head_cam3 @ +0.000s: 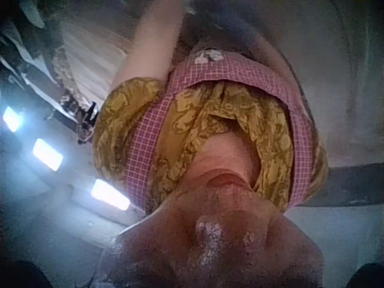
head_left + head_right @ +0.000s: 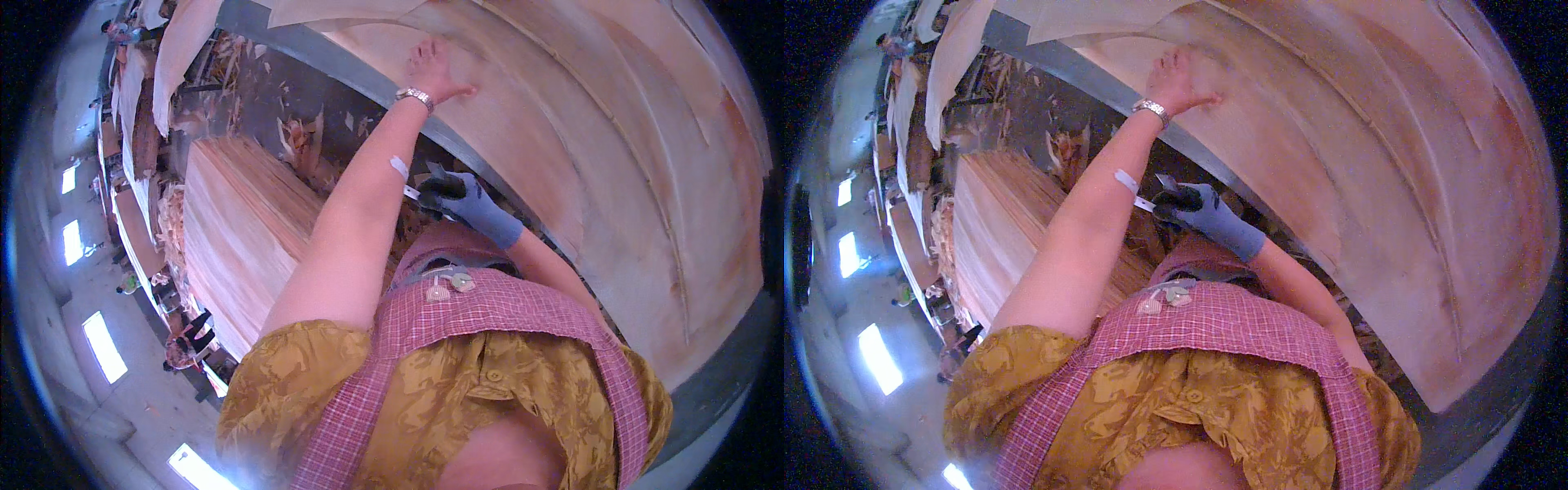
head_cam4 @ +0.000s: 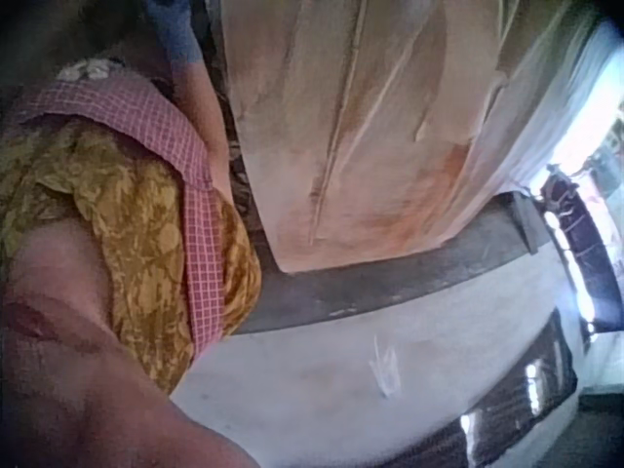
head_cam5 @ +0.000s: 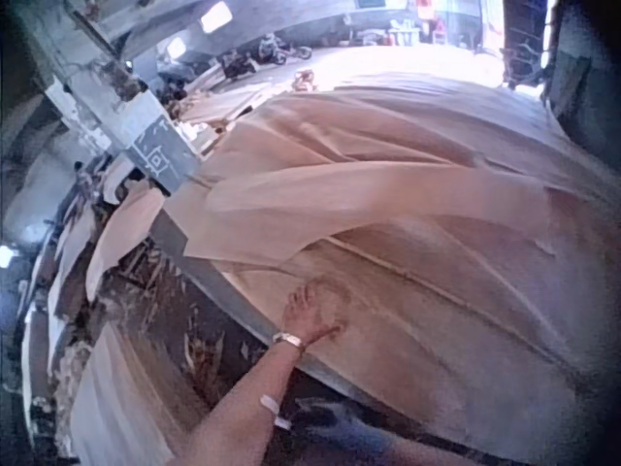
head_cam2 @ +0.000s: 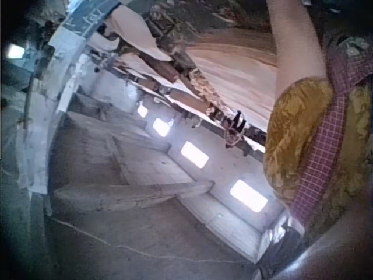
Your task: The person pushes wood shavings aside with a long stick, aligns thin wood veneer sheets on a table, applies strips of adhesive tape to the seams, and cuts the tape with a utility knife.
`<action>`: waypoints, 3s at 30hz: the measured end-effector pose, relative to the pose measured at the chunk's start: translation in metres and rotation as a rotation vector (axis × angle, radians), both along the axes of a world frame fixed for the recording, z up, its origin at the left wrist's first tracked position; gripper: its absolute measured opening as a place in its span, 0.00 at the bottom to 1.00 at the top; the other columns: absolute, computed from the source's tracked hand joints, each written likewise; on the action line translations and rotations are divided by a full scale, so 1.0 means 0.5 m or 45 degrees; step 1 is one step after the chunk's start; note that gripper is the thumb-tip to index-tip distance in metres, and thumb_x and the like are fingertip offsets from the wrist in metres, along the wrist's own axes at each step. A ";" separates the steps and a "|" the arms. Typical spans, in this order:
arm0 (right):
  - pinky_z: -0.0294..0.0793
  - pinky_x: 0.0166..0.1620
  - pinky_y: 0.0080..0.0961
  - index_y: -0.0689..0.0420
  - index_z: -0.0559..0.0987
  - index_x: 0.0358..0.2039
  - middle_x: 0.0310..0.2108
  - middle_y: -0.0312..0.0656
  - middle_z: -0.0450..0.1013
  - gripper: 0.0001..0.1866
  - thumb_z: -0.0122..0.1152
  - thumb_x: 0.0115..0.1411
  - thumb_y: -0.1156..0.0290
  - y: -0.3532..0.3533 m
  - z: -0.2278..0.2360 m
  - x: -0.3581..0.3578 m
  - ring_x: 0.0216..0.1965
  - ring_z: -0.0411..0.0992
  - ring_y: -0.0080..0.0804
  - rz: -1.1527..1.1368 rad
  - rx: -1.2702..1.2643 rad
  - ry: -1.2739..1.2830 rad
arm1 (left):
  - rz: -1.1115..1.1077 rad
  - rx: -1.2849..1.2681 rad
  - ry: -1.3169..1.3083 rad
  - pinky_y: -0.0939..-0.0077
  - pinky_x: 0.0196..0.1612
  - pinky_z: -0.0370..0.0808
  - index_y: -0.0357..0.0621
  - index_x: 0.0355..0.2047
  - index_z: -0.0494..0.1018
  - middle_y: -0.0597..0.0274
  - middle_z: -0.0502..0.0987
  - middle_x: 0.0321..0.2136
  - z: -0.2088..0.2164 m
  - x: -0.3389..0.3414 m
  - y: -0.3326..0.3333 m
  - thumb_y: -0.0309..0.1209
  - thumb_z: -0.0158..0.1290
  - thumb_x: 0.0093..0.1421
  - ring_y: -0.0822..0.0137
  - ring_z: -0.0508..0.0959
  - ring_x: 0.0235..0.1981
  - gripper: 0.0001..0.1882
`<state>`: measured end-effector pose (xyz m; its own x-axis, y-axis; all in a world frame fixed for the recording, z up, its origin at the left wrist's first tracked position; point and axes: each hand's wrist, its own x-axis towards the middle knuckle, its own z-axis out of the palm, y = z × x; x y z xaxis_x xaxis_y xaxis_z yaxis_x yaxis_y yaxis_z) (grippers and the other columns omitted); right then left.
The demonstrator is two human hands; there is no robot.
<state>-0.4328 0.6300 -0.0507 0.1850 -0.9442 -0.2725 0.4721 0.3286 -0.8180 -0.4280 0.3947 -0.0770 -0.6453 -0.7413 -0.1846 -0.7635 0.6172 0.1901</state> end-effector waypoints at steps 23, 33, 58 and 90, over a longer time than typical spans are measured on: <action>0.57 0.18 0.15 0.54 0.78 0.43 0.23 0.35 0.73 0.13 0.60 0.62 0.61 0.050 0.220 -0.306 0.15 0.61 0.15 -1.169 0.703 0.206 | -0.281 -0.082 0.516 0.50 0.64 0.50 0.41 0.64 0.55 0.54 0.56 0.64 0.006 -0.074 0.263 0.56 0.59 0.48 0.52 0.53 0.66 0.50; 0.62 0.24 0.13 0.54 0.78 0.45 0.30 0.34 0.74 0.15 0.58 0.63 0.60 0.112 0.084 -0.223 0.23 0.64 0.15 -1.198 0.746 -0.154 | -1.123 -0.146 0.696 0.47 0.63 0.53 0.50 0.62 0.62 0.67 0.60 0.64 0.022 -0.101 0.214 0.46 0.61 0.48 0.56 0.57 0.65 0.41; 0.71 0.26 0.18 0.58 0.78 0.44 0.33 0.35 0.78 0.13 0.60 0.62 0.66 0.427 0.008 -0.159 0.27 0.75 0.22 -1.957 0.807 -0.011 | -1.874 -0.090 0.731 0.49 0.67 0.50 0.52 0.57 0.68 0.64 0.67 0.60 0.036 -0.200 0.460 0.39 0.52 0.58 0.57 0.61 0.63 0.26; 0.74 0.42 0.27 0.62 0.80 0.42 0.37 0.44 0.80 0.12 0.58 0.59 0.74 0.719 0.033 -0.106 0.37 0.77 0.30 -1.696 1.170 0.978 | -1.592 -0.030 0.301 0.44 0.61 0.57 0.55 0.66 0.53 0.46 0.60 0.60 0.007 -0.153 0.773 0.54 0.59 0.50 0.48 0.59 0.62 0.47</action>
<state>-0.4857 0.9893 -0.0342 -0.9068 0.1526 -0.3930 0.4126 0.5132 -0.7526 -0.5043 0.7811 -0.0734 -0.9190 0.3926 0.0346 0.3902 0.8939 0.2208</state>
